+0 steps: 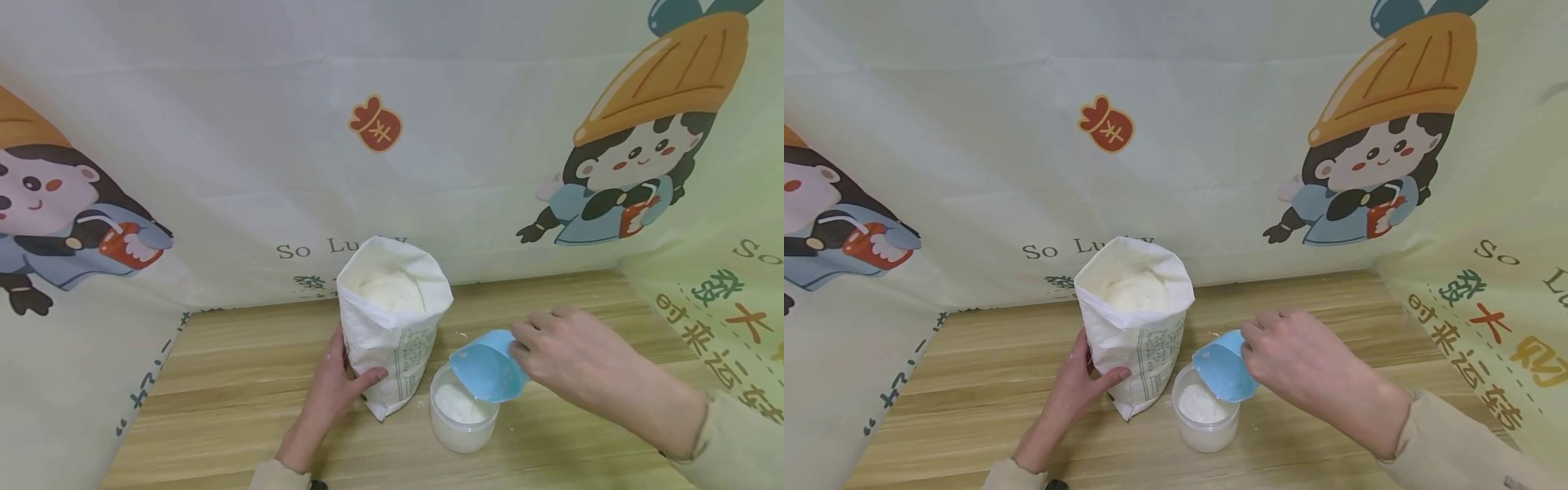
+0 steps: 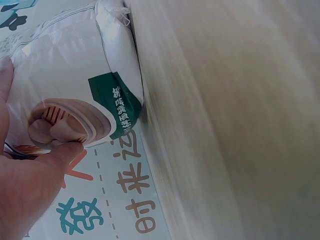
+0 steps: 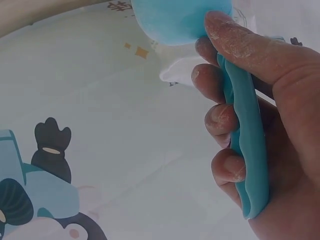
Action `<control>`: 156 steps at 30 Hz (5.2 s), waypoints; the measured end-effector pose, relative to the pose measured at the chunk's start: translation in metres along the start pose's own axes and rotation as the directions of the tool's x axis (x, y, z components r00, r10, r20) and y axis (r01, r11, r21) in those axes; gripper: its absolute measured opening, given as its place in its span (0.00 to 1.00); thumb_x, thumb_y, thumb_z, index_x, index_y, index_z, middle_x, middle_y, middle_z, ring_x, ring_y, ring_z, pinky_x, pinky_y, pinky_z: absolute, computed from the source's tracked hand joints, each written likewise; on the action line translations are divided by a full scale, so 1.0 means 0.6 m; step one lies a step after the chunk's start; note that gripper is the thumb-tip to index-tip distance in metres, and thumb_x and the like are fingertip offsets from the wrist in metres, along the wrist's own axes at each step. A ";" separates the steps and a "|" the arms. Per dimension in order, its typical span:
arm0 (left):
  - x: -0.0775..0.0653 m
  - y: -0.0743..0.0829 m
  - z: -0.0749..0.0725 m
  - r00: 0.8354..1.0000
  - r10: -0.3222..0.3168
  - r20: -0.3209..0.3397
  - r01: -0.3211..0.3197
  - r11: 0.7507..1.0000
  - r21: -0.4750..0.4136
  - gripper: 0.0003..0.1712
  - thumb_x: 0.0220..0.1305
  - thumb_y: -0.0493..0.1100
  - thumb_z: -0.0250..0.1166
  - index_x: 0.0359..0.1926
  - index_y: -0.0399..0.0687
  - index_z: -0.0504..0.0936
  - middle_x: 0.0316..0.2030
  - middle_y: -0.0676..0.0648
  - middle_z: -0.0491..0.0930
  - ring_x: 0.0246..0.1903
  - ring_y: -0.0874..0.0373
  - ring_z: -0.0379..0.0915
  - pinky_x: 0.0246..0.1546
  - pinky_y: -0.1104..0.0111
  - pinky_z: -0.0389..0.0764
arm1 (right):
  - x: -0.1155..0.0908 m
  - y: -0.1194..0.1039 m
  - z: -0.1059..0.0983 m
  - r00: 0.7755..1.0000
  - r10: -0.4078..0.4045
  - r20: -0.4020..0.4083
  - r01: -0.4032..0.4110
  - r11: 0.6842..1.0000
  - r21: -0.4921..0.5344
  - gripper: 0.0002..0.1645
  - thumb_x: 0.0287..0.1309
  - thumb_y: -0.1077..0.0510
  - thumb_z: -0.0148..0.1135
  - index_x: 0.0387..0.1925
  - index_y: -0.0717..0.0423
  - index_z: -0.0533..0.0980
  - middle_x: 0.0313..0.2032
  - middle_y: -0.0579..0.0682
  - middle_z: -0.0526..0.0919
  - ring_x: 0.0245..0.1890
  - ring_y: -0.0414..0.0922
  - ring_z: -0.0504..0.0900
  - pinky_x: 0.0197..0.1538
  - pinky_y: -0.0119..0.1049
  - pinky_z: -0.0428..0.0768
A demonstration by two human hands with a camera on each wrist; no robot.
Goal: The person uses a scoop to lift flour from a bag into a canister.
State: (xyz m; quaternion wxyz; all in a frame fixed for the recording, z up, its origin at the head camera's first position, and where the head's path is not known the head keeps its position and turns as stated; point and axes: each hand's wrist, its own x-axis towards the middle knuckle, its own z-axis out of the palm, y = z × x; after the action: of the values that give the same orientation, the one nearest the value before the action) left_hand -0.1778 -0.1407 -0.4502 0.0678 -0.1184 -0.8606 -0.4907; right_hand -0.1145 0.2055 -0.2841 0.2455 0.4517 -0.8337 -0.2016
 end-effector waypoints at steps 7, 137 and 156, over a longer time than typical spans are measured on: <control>0.000 0.002 0.001 1.000 -0.004 0.004 0.004 1.000 -0.004 0.64 0.53 0.45 0.82 0.80 0.39 0.50 0.71 0.33 0.66 0.70 0.37 0.65 0.72 0.47 0.65 | -0.020 0.003 0.016 0.995 -0.002 -0.102 0.012 0.996 0.089 0.19 0.36 0.62 0.85 0.25 0.53 0.79 0.24 0.45 0.73 0.23 0.44 0.72 0.24 0.36 0.75; 0.011 0.013 -0.002 1.000 0.006 0.000 -0.006 0.997 0.073 0.70 0.48 0.46 0.85 0.81 0.46 0.46 0.66 0.32 0.73 0.64 0.34 0.71 0.65 0.42 0.72 | 0.225 0.018 -0.009 0.944 0.251 0.214 -0.260 0.965 0.016 0.16 0.56 0.66 0.69 0.16 0.51 0.77 0.15 0.44 0.70 0.16 0.42 0.64 0.18 0.36 0.74; 0.012 0.013 -0.003 1.000 -0.015 0.005 0.015 0.999 0.052 0.65 0.49 0.44 0.84 0.79 0.44 0.51 0.63 0.34 0.75 0.62 0.36 0.73 0.64 0.42 0.74 | 0.234 0.011 0.028 0.956 0.216 0.200 -0.232 0.971 0.062 0.18 0.57 0.66 0.67 0.16 0.50 0.73 0.15 0.44 0.68 0.16 0.40 0.61 0.17 0.31 0.66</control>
State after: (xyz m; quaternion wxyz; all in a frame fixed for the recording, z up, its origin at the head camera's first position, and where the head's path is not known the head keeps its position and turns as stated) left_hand -0.1823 -0.1374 -0.4411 0.0648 -0.1117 -0.8741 -0.4682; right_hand -0.1950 0.0912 -0.2622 0.1658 0.3426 -0.9071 -0.1797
